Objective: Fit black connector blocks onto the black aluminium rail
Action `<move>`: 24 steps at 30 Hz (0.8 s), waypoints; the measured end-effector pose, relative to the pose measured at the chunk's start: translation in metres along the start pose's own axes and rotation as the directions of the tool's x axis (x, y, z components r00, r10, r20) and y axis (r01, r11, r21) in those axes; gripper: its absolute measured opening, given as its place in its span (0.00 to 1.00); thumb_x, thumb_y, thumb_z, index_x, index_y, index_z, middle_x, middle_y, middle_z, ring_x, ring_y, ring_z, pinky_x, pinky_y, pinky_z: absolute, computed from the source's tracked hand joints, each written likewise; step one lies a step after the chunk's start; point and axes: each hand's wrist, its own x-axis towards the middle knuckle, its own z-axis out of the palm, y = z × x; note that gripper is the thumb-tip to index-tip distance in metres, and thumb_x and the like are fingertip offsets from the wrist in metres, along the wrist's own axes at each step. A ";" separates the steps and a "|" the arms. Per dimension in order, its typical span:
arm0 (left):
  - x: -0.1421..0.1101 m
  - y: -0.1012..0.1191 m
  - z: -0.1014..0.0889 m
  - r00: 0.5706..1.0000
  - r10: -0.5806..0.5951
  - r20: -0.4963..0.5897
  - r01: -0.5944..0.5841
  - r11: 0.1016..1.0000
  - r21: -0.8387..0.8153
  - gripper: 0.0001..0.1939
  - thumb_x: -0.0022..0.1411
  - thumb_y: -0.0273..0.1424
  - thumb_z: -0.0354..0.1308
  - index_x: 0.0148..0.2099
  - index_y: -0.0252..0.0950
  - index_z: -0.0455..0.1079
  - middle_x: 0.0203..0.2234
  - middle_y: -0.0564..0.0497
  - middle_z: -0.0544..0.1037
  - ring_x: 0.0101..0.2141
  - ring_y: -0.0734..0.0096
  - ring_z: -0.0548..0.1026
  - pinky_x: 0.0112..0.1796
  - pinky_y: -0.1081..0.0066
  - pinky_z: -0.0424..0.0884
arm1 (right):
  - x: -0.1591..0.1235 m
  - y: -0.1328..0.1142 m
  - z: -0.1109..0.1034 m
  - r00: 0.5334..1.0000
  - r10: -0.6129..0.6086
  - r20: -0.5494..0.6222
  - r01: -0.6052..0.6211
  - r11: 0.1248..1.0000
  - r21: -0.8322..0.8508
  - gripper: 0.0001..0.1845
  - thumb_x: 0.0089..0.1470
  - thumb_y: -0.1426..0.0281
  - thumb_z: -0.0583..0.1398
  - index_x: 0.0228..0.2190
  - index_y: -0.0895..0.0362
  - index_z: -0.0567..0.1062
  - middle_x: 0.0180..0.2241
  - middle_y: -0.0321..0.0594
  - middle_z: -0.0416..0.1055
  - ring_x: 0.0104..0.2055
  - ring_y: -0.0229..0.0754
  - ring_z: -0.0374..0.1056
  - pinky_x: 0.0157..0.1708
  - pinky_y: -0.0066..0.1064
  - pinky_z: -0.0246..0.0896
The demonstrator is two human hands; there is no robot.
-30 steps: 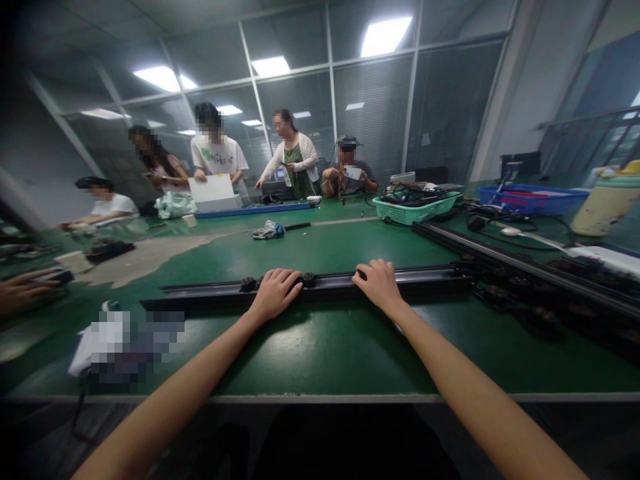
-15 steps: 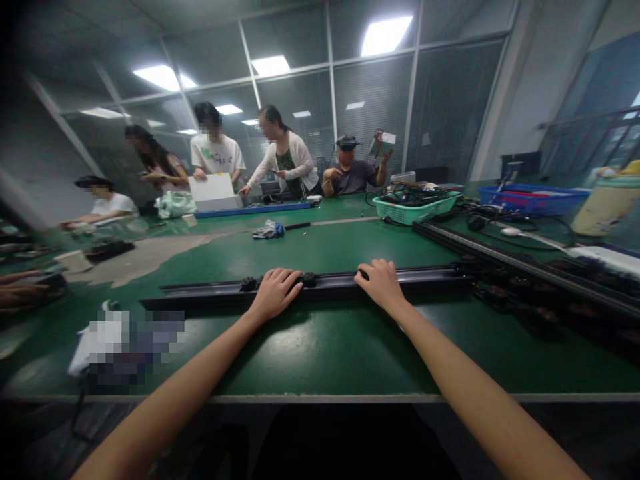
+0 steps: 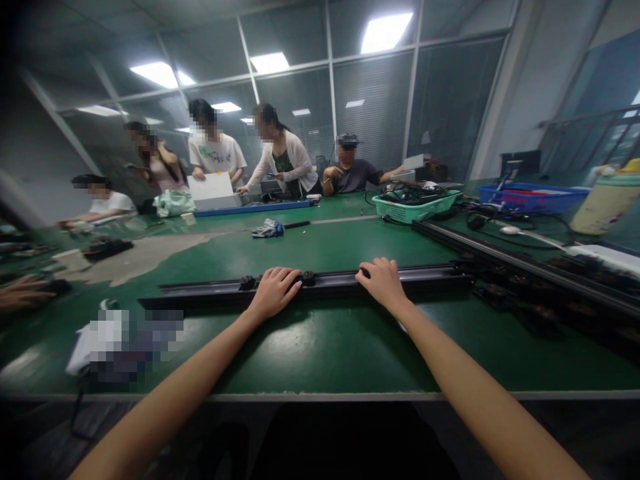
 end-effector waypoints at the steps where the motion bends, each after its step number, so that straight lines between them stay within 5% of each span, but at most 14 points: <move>1: 0.000 0.000 0.000 1.000 -0.001 -0.002 0.001 1.000 0.000 0.20 0.73 0.42 0.42 0.57 0.40 0.67 0.46 0.45 0.75 0.49 0.60 0.69 0.52 0.58 0.61 | 0.000 0.000 0.000 1.000 0.000 -0.001 0.000 1.000 0.002 0.19 0.60 0.61 0.53 0.41 0.52 0.81 0.34 0.45 0.73 0.41 0.47 0.62 0.40 0.36 0.44; 24: 0.000 0.000 0.003 1.000 0.002 0.004 -0.002 1.000 0.009 0.21 0.73 0.42 0.41 0.58 0.39 0.67 0.47 0.44 0.74 0.49 0.59 0.69 0.52 0.58 0.61 | 0.000 0.006 -0.004 0.999 0.028 0.021 -0.028 1.000 0.007 0.19 0.58 0.60 0.54 0.40 0.52 0.82 0.33 0.45 0.73 0.40 0.47 0.62 0.40 0.36 0.44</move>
